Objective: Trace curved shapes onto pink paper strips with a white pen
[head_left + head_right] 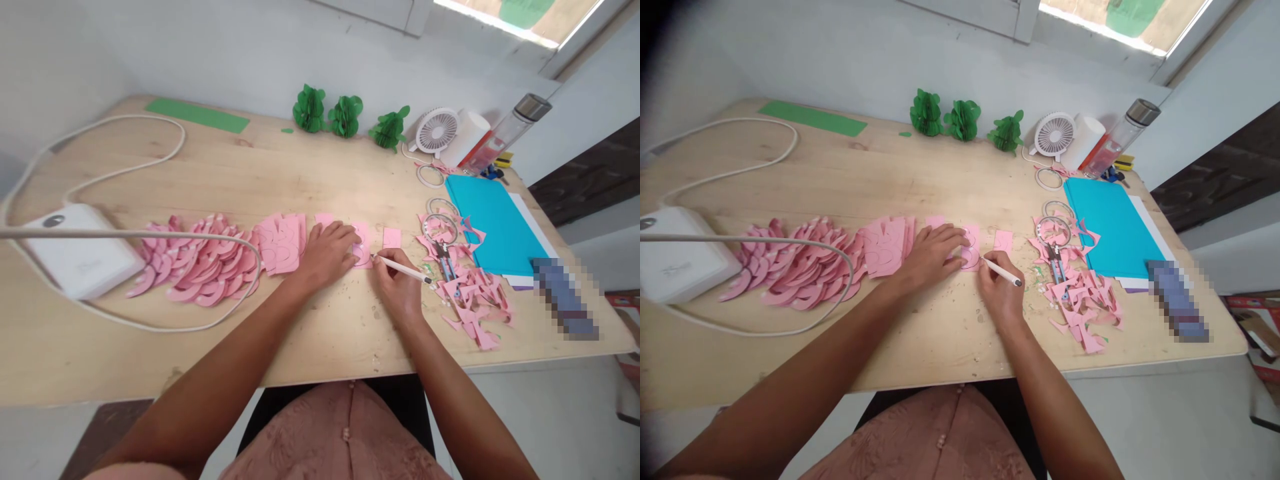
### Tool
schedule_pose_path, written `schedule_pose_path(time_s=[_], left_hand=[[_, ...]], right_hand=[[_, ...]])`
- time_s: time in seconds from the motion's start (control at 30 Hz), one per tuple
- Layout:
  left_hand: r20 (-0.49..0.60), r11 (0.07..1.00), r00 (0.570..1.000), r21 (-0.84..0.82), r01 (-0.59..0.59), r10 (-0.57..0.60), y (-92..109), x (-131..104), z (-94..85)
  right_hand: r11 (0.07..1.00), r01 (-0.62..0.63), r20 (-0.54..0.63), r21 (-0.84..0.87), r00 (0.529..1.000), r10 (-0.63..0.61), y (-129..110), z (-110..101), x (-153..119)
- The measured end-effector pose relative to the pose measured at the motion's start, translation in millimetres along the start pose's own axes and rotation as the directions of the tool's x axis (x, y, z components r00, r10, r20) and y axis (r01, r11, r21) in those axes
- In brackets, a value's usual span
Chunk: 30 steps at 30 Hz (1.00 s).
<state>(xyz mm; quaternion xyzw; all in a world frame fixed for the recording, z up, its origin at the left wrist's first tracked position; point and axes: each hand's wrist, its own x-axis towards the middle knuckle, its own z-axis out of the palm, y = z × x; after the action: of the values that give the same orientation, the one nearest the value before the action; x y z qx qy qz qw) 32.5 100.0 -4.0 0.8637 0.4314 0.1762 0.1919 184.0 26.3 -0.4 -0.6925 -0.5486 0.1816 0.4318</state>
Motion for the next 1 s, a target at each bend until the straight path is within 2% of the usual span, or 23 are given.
schedule_pose_path(time_s=[1.0], left_hand=[[0.014,0.999,1.000,-0.031,0.018,-0.017,2.0,0.2,-2.4]], right_hand=[[0.999,-0.035,0.013,-0.025,0.999,0.036,-3.5,-0.9,-2.4]])
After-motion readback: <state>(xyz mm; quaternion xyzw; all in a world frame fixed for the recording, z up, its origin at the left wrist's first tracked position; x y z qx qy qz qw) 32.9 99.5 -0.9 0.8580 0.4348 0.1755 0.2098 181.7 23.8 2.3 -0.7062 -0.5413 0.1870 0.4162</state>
